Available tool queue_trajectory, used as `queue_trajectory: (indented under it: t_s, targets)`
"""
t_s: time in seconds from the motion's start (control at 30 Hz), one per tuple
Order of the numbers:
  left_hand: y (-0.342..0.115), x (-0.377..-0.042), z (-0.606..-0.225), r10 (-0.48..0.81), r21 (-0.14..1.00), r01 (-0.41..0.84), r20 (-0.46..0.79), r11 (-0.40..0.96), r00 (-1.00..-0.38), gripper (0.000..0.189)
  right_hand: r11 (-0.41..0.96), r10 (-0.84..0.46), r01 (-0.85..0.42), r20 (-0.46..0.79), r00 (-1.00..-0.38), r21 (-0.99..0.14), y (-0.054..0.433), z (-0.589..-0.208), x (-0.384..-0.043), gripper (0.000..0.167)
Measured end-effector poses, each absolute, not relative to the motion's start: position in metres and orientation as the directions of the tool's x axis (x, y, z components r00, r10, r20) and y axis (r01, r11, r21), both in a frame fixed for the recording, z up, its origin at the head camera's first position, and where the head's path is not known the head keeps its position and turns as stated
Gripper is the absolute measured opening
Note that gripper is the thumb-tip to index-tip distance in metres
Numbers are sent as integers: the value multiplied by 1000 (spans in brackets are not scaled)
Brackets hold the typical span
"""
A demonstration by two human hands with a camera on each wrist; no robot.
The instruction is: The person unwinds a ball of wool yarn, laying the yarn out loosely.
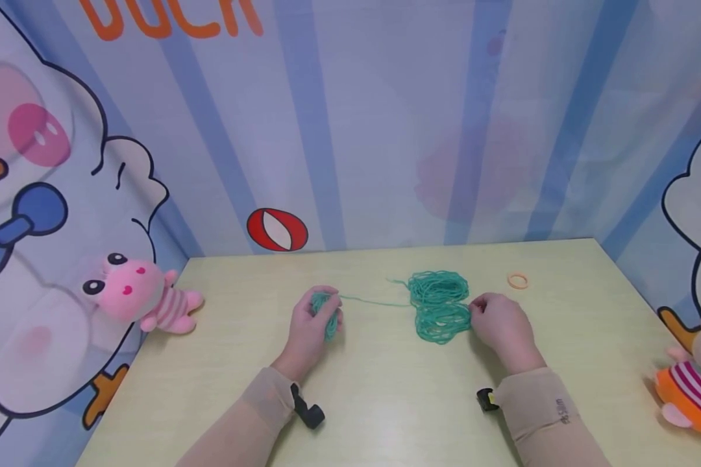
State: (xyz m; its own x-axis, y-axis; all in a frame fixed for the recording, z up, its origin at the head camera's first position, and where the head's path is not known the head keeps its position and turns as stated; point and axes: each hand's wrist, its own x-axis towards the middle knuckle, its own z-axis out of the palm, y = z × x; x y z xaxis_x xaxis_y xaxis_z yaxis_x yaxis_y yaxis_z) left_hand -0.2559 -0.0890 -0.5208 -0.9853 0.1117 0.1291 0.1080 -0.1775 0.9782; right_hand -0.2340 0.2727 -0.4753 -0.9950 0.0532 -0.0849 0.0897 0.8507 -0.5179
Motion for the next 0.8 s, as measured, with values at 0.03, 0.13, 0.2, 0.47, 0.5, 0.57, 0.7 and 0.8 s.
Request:
queue_trajectory:
  t_s: [0.03, 0.13, 0.2, 0.47, 0.5, 0.57, 0.7, 0.8]
  targets:
    - [-89, -256, -521, 114, 979, 106, 127, -177, -985, 44, 852, 56, 94, -88, -995, -515, 272, -475, -234, 44]
    - [-89, -256, -520, 124, 979, 100, 123, -177, -985, 43, 842, 112, 121, -48, -993, -526, 268, -473, -233, 51]
    - [-89, -256, -520, 134, 979, 96, 121, -178, -984, 42, 824, 166, 128, 19, -986, -551, 263, -470, -231, 54]
    - [-88, -254, -518, 135, 981, 73, 98, -180, -986, 43, 806, 137, -29, 234, -963, -591, 239, -458, -226, 44]
    - [-88, -254, -518, 136, 982, 73, 98, -175, -986, 42, 805, 119, -39, 224, -967, -592, 239, -459, -225, 41]
    - [-88, -253, -517, 136, 983, 72, 95, -168, -986, 39, 797, 88, -44, 188, -978, -603, 241, -461, -226, 37]
    - [-87, -252, -515, 133, 984, 67, 90, -167, -987, 36, 775, 49, -8, 73, -996, -632, 250, -470, -229, 38]
    - [-88, -252, -515, 131, 983, 65, 88, -171, -988, 33, 788, 14, 10, 1, -1000, -616, 257, -478, -233, 41]
